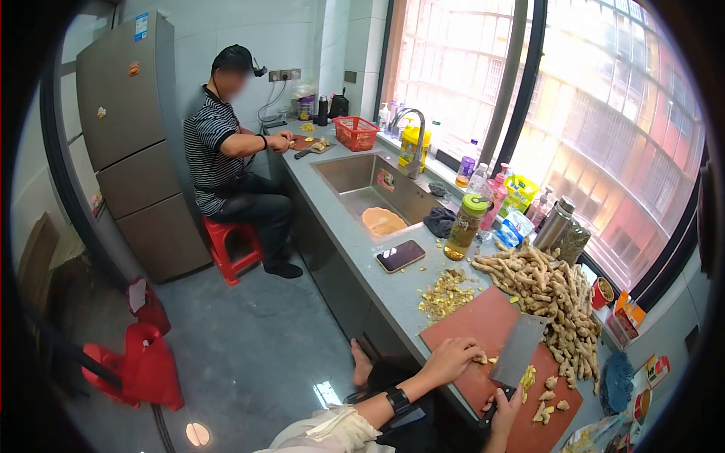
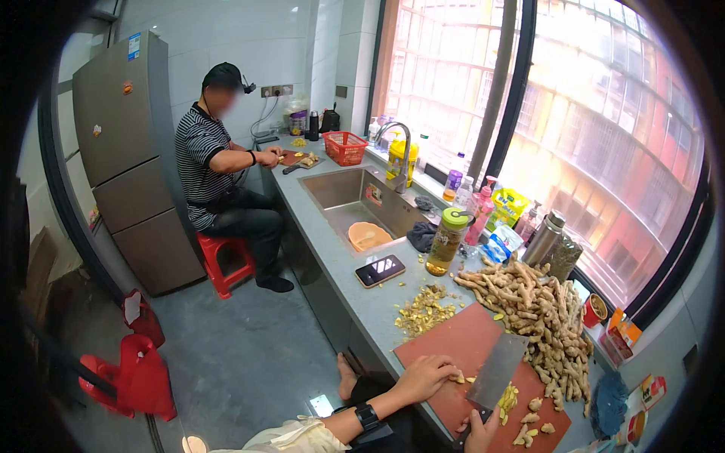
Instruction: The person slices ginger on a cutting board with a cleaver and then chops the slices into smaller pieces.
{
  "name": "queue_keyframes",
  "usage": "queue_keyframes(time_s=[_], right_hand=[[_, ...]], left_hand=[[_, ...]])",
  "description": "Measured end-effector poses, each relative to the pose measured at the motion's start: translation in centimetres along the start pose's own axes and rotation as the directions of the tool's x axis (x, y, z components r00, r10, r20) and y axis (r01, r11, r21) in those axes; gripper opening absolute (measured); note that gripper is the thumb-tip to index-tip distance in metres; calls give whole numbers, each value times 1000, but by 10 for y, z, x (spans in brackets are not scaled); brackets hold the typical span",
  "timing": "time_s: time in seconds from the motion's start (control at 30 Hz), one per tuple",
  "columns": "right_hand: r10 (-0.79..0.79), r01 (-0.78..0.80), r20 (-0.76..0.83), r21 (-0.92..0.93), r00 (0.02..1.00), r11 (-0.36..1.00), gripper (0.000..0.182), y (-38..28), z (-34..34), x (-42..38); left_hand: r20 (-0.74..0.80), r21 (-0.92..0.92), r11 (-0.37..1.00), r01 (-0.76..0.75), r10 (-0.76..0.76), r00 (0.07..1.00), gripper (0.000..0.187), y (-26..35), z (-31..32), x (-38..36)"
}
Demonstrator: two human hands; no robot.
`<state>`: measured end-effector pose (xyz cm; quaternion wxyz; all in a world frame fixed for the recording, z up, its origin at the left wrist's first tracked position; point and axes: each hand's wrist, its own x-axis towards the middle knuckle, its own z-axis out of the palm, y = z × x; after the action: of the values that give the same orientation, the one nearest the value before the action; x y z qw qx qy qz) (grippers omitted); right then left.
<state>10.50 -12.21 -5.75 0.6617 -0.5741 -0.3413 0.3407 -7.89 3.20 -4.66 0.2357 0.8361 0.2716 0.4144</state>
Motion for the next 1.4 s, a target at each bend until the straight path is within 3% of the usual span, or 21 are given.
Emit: queue_keyframes(time_s=[0.7,0.8,0.87,0.97,1.03,1.17,1.27,1.4], right_hand=[[7,-9,-49,-35,999,999,56,-6,5,-4],[-23,22,-30,-23,999,999,53,-13,10,-6],[19,-19,-4,40,1000,999,39,-29,19,-12],[42,-43,29,40,999,998,41,-26,15,-10],[69,-70,21,39,997,997,32,-33,18,-13],[137,-136,63,-16,989,991,38,-50,6,-14],[182,-178,42,-73,982,981,37,-69,0,-16],[251,-214,137,-241,958,947,41,-88,2,-10]], left_hand=[[6,7,1000,1,-1,1000,24,0,0,0],[-45,-7,1000,-8,8,999,15,4,-1,1],[-47,-10,1000,-28,27,999,15,4,-6,5],[-36,15,997,-70,70,997,15,6,-9,10],[-180,-1,988,-151,149,972,16,0,0,13],[-78,2,999,-52,52,996,17,9,-6,9],[-68,-24,998,-56,54,996,16,2,0,6],[-71,-37,999,-37,35,997,16,0,1,9]])
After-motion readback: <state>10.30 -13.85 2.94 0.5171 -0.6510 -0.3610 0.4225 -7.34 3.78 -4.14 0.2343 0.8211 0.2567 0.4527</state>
